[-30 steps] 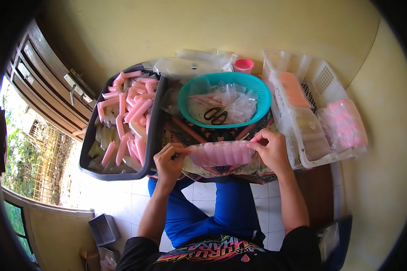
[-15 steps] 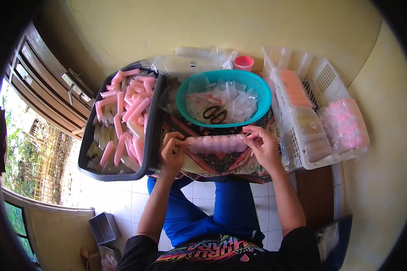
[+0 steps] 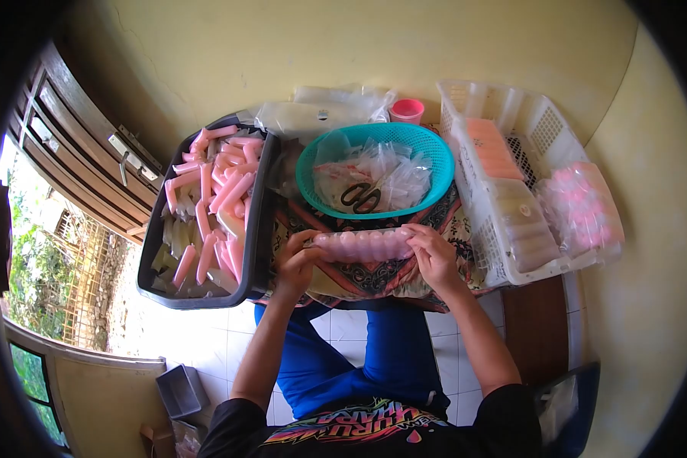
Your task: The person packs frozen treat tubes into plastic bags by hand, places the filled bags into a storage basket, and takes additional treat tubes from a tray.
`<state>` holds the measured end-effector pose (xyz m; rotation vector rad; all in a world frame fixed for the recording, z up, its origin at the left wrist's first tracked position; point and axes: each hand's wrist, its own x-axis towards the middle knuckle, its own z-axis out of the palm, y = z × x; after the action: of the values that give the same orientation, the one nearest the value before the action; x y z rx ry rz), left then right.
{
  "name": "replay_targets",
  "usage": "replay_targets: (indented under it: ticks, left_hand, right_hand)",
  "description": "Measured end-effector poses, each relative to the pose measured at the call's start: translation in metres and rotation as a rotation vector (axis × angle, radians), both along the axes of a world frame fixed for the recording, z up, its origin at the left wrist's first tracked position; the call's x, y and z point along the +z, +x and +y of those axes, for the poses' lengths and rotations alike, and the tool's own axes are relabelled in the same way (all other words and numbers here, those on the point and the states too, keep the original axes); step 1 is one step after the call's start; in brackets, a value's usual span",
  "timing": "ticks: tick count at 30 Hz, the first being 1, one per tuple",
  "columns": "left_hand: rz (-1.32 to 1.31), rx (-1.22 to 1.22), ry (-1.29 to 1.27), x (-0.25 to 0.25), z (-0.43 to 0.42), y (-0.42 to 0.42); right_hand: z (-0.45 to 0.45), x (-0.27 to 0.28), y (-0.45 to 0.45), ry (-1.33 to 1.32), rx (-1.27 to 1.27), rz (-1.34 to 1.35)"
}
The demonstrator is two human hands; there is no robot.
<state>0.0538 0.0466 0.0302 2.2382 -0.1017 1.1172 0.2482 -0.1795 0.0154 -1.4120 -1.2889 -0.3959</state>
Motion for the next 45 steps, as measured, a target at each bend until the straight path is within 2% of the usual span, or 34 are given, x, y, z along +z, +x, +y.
replay_targets:
  ticks: [4, 6, 9, 12, 13, 14, 15, 17, 19, 21, 23, 25, 27, 29, 33, 38, 43, 45]
  left_hand:
    - [0.040, 0.056, 0.032, 0.001, -0.003, 0.000]
    - [0.016, 0.068, 0.040, 0.005, -0.005, -0.001]
    - [0.020, 0.114, 0.136, 0.013, -0.008, -0.003]
    - [-0.017, 0.125, 0.080, -0.004, -0.004, -0.001]
    - [0.028, 0.111, -0.086, -0.012, -0.003, -0.001]
    - [0.074, 0.096, -0.253, -0.019, -0.002, 0.000]
    - [0.073, 0.097, -0.250, -0.021, -0.002, 0.002]
    - [0.013, 0.044, -0.467, -0.027, -0.002, 0.006]
    - [0.054, 0.010, -0.480, -0.018, -0.003, 0.006]
    - [0.092, -0.028, -0.486, -0.008, -0.001, 0.004]
    - [0.209, 0.041, -0.178, 0.001, 0.003, 0.002]
    - [0.197, 0.041, -0.196, -0.005, 0.008, 0.006]
    - [0.189, 0.039, -0.220, -0.008, 0.009, 0.006]
    - [0.320, 0.044, -0.294, -0.005, 0.008, 0.002]
    - [0.312, 0.086, -0.225, -0.008, 0.009, -0.001]
    - [0.443, 0.103, -0.381, 0.006, 0.002, -0.004]
    - [0.378, 0.070, -0.314, 0.008, 0.004, -0.001]
    - [0.338, 0.068, -0.264, 0.007, 0.004, 0.001]
  right_hand:
    - [-0.007, 0.007, -0.004, -0.086, -0.054, -0.070]
    - [-0.009, 0.008, -0.009, -0.099, -0.028, 0.058]
    - [-0.010, 0.013, -0.011, -0.075, -0.012, 0.057]
    - [-0.008, 0.001, -0.005, -0.069, -0.022, 0.015]
    - [-0.006, -0.011, -0.002, -0.065, -0.020, 0.012]
    - [-0.004, -0.025, 0.001, -0.032, 0.038, 0.248]
    - [-0.002, -0.027, 0.000, 0.001, 0.095, 0.483]
    - [-0.004, -0.031, 0.003, 0.009, 0.127, 0.526]
    - [-0.005, -0.014, -0.005, -0.021, 0.154, 0.679]
    - [-0.010, 0.003, -0.006, -0.117, 0.122, 0.595]
    - [-0.011, 0.010, -0.004, -0.213, 0.089, 0.510]
    - [-0.010, 0.011, 0.001, -0.242, 0.065, 0.332]
    - [-0.011, 0.012, 0.003, -0.271, 0.082, 0.376]
    - [-0.012, 0.011, 0.003, -0.305, 0.103, 0.422]
    - [-0.011, 0.008, 0.007, -0.281, 0.104, 0.384]
    - [-0.013, 0.013, 0.006, -0.293, 0.099, 0.381]
    - [-0.008, 0.010, 0.000, -0.281, 0.161, 0.471]
    - [-0.010, 0.009, 0.003, -0.353, 0.101, 0.401]
